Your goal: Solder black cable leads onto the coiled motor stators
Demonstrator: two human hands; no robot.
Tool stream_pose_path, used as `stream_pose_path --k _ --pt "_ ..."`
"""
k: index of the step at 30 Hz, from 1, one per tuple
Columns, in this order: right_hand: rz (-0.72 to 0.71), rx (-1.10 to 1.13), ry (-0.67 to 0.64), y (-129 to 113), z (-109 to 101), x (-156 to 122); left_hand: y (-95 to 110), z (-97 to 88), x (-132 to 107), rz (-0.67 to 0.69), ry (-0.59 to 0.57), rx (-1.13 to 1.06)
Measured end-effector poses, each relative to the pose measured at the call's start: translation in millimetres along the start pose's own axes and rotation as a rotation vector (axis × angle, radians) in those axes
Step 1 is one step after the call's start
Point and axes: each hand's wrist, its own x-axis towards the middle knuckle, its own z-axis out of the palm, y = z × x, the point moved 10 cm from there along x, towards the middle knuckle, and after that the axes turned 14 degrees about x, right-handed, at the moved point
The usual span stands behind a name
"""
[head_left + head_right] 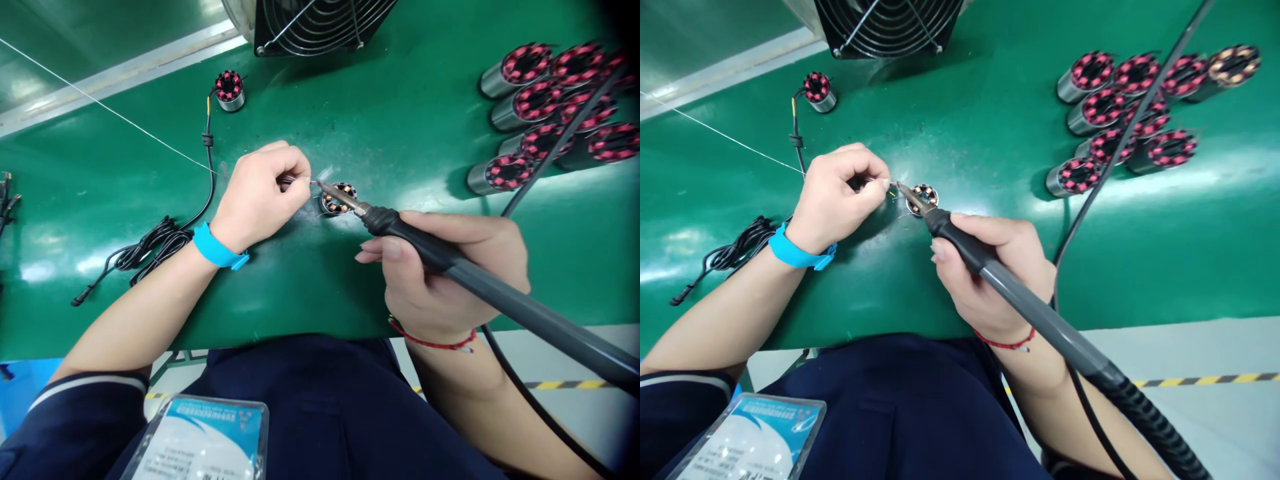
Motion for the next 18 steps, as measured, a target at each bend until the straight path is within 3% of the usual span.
stream_pose_path --k 11,17,18 --pt "-0.001 0.013 -0.006 -3.9 0.0 1.5 -4.0 2.8 0.7 -0.016 -0.009 -0.071" --pt "-0.037 0.109 0.039 -7.9 -2.7 4.7 -5.5 3.1 0.4 -0.032 -0.014 -0.058" --pt "-0.007 0.140 -0.002 -4.4 1.1 5.1 -5.1 2.7 0.4 -0.030 -0.011 -0.053"
